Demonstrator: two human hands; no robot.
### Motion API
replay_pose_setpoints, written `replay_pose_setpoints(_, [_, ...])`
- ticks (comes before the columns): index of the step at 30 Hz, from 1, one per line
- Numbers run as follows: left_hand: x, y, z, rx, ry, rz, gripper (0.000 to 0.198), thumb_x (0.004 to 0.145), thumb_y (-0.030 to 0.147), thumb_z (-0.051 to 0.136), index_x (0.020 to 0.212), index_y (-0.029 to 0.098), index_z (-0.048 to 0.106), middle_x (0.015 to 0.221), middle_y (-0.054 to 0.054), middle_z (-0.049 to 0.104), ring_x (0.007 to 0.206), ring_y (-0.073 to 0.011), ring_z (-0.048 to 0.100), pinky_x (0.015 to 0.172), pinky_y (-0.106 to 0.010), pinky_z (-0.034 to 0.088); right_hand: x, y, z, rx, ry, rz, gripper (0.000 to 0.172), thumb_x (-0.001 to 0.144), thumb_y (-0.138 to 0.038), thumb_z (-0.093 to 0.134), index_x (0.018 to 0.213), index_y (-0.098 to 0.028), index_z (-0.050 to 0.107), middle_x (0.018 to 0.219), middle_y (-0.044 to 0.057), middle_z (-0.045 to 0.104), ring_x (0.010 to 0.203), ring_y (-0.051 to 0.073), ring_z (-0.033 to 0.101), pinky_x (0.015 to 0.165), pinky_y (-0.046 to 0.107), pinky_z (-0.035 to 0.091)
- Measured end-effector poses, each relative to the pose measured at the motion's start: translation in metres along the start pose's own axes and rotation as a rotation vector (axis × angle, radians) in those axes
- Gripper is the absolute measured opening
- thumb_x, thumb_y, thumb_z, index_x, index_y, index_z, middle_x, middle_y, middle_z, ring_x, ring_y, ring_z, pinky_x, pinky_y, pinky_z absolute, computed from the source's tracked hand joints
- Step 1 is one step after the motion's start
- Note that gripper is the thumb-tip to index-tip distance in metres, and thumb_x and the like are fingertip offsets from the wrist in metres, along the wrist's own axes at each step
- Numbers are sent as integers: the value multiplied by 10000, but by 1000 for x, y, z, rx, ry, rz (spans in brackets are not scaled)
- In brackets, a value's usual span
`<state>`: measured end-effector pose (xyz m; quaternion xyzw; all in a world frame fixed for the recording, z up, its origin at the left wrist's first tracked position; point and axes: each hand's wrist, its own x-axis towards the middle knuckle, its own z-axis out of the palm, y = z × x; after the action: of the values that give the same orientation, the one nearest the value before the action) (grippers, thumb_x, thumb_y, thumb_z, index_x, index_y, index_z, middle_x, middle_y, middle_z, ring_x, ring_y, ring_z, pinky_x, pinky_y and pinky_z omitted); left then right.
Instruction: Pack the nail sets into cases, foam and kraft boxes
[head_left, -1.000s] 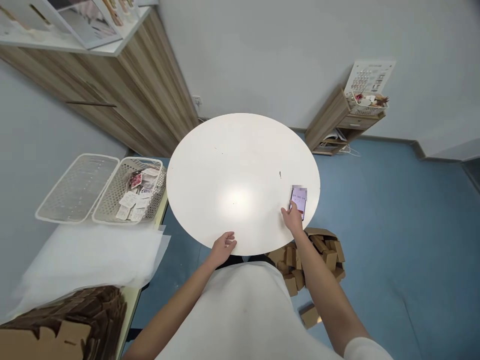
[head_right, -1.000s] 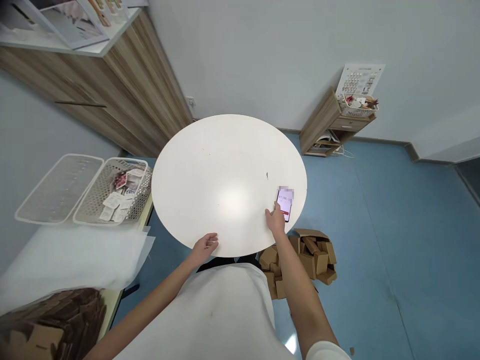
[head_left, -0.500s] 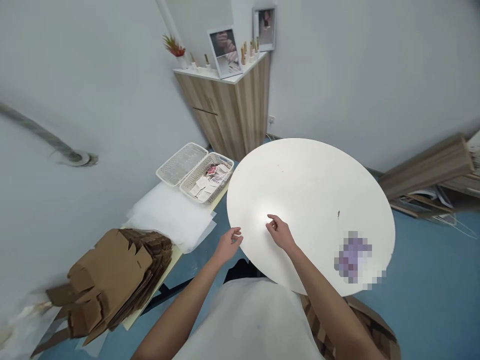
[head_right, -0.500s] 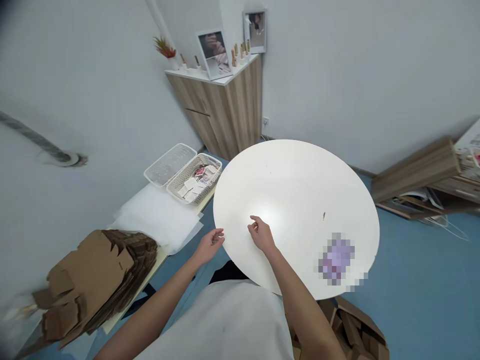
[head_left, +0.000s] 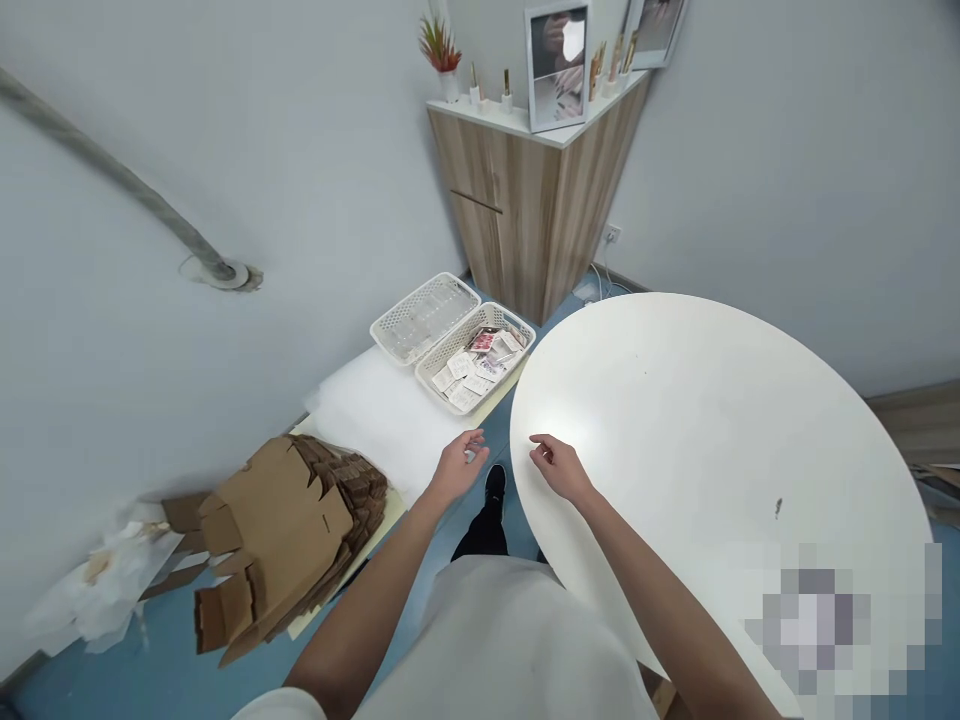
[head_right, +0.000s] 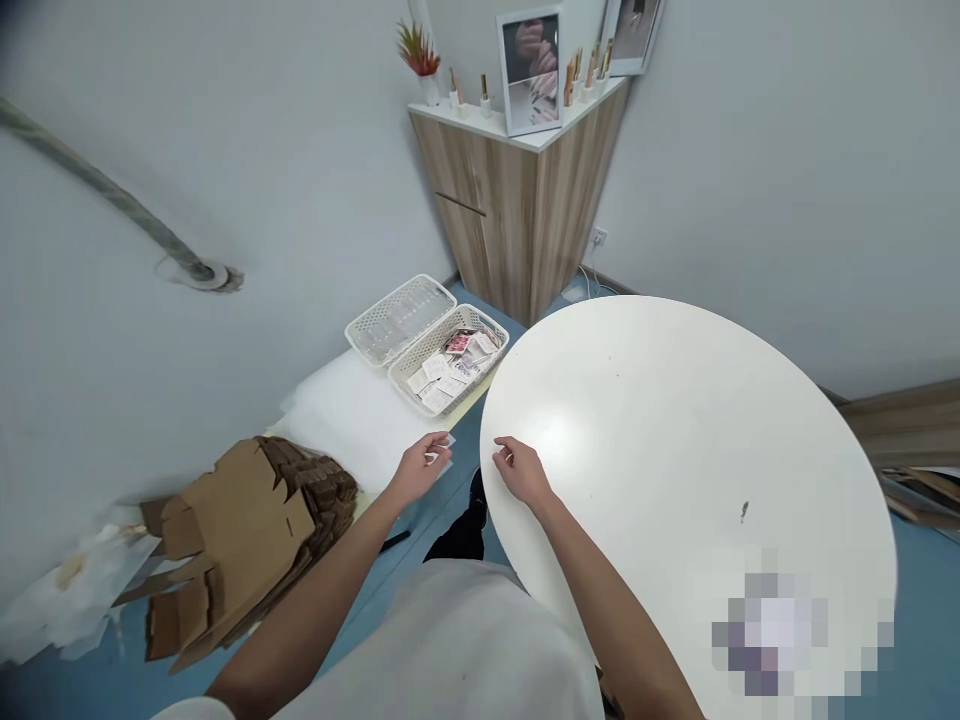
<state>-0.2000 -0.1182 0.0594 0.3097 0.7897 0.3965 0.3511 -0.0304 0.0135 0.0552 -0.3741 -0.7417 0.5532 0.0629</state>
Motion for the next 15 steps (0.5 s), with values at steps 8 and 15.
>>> replay_pose_setpoints(8, [100,-17,-54,-34,68,-65,347,727,327,568,1050,204,547,1113,-87,563,976,-197,549,761,-319,463,82,-36,35,-123,-12,-9,324,800,-318,438,1088,-206,536,816,32,594,720,158,550,664,320,466])
replay_pose_setpoints(15, [168,-25,-58,15,-36,-16,395,739,334,551,1105,189,516,1176,-108,518,1048,-219,520,810,-344,458,143,-46,47,-222,89,-6,316,770,-297,502,1063,-193,553,1031,85,553,886,186,549,780,346,466])
